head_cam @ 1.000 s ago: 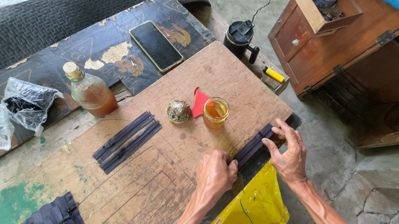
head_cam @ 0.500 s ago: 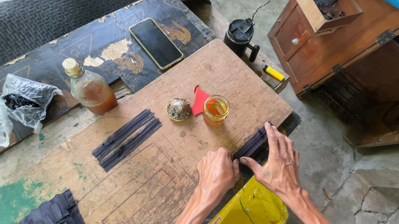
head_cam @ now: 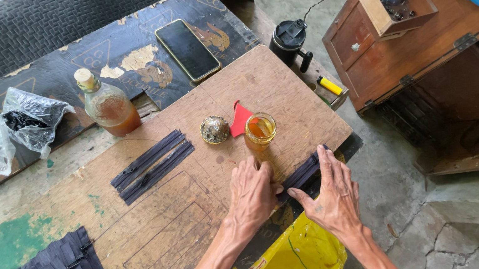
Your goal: The person repeatedly picks up dark fabric strips with zippers from a pile on a wooden table, aligns them, and places them back down. The person handles the strips one at a time, occasionally adjusting their position on the table.
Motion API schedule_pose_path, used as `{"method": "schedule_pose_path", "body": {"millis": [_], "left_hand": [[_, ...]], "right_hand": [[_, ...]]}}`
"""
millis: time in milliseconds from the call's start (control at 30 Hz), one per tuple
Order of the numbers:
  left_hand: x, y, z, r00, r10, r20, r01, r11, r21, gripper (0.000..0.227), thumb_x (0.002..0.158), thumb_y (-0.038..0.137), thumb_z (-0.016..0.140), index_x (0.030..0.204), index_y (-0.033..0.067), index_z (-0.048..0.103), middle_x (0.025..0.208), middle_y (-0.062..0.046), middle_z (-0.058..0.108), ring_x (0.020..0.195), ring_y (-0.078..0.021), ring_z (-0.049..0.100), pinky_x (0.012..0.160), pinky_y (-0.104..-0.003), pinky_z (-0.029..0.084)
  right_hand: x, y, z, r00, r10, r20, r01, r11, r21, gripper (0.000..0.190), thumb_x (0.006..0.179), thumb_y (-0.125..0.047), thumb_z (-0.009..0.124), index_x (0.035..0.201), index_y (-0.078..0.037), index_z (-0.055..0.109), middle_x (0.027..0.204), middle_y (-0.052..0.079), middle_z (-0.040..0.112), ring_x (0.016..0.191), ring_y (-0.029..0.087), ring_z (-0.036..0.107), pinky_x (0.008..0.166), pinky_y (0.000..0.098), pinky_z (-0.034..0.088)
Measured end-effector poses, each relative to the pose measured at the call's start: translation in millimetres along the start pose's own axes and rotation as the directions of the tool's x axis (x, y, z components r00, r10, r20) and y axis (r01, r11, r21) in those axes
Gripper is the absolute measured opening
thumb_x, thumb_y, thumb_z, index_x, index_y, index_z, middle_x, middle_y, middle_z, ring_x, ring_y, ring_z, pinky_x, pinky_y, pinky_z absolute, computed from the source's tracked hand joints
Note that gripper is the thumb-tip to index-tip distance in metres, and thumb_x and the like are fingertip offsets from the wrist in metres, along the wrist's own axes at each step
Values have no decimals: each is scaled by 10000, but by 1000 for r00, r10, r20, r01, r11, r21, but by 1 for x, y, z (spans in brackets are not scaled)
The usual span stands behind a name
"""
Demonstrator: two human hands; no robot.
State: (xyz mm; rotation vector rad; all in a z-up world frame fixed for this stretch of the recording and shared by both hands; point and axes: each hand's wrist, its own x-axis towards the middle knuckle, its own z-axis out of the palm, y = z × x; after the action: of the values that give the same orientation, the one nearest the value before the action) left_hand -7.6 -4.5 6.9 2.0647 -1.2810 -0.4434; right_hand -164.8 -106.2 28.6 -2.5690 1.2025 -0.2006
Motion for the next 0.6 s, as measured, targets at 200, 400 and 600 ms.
{"method": "schedule_pose_path", "body": {"millis": [200, 400, 600], "left_hand": [[0, 1, -5, 1000, 24, 11, -23, 1000, -17, 326, 696, 186, 832, 847, 22, 594, 950, -208, 538, 950, -377, 523, 763, -482, 379], [2, -2, -8, 996, 45, 79, -48, 998, 31, 458, 620, 166, 839, 974, 14, 592, 982, -220, 523, 980, -387, 515, 782, -490, 383], [-6, -6, -11, 995, 101, 18, -101, 995, -3, 481, 666, 178, 836, 1054, 32, 592, 1030, -209, 510, 1014, -383, 498, 811, -488, 374]], "right_hand": [[2, -8, 1, 981, 91, 170, -83, 995, -54, 1288, 652, -633, 808, 1635, -185, 107, 1630, 253, 198, 1440, 450, 254, 1057, 695, 272], [-1, -6, 8, 983, 55, 173, -45, 997, -61, 1253, 698, -603, 804, 1594, -164, 45, 1621, 295, 122, 1463, 481, 199, 1059, 697, 249], [16, -14, -30, 1000, -22, 9, 21, 991, 132, 1206, 590, -455, 869, 1557, -85, 250, 1571, 238, 308, 1436, 416, 322, 1100, 621, 257]]}}
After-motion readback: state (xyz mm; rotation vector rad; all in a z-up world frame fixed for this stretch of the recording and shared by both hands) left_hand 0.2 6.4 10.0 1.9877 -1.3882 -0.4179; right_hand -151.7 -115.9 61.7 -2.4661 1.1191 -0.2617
